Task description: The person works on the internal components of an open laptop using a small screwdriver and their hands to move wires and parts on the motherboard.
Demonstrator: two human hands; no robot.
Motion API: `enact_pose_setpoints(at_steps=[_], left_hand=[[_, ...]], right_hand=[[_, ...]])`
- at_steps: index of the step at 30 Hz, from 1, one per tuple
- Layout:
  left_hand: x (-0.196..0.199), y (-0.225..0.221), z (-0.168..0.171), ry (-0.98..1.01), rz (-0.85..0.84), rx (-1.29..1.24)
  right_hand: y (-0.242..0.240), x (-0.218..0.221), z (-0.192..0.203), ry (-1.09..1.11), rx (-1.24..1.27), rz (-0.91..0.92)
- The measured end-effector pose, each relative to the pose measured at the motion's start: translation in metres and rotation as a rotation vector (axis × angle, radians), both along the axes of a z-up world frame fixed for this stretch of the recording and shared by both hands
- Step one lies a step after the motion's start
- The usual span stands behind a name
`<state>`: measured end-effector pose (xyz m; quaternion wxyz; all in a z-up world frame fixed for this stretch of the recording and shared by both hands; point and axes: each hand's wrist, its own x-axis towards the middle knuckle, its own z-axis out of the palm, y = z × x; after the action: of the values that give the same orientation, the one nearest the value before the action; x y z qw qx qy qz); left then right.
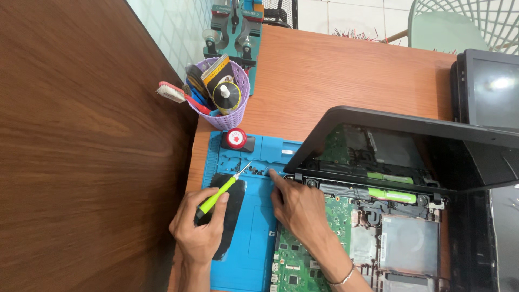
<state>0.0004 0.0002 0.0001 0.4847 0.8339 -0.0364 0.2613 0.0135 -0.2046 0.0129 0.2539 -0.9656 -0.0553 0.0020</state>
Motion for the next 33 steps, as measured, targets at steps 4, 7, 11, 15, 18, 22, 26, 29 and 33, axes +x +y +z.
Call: enact_pose_setpoints(at_steps=[4, 7, 11, 15, 18, 22, 26, 29, 33], left_hand=[[-0.002, -0.001, 0.004, 0.114, -0.013, -0.07], [-0.001, -0.003, 0.012, 0.181, -0.033, -0.066], [-0.002, -0.009, 0.023, 0.171, -0.051, -0.035], [0.006, -0.014, 0.024, 0.222, -0.026, -0.088], [0.016, -0.017, 0.018, 0.246, 0.003, -0.094], [0.018, -0.02, 0.008, 0.178, -0.01, -0.143], [0.017, -0.019, 0.002, 0.227, -0.005, -0.13], [0.018, -0.02, -0.001, 0.236, -0.024, -0.132], [0.02, -0.02, -0.004, 0.223, -0.04, -0.134]], right_hand=[[-0.001, -0.001, 0.0, -0.004, 0.017, 0.005], [-0.002, -0.002, 0.001, -0.01, 0.033, 0.013], [-0.001, -0.003, 0.003, 0.005, 0.01, 0.016], [0.001, -0.001, 0.005, 0.039, -0.015, 0.02], [0.004, 0.002, 0.006, 0.078, -0.06, 0.018], [0.004, 0.001, 0.007, 0.029, -0.062, 0.053], [0.001, 0.0, 0.006, 0.066, -0.046, 0.039], [0.0, -0.001, 0.004, 0.043, -0.012, 0.025], [0.0, -0.001, 0.003, 0.02, 0.001, 0.02]])
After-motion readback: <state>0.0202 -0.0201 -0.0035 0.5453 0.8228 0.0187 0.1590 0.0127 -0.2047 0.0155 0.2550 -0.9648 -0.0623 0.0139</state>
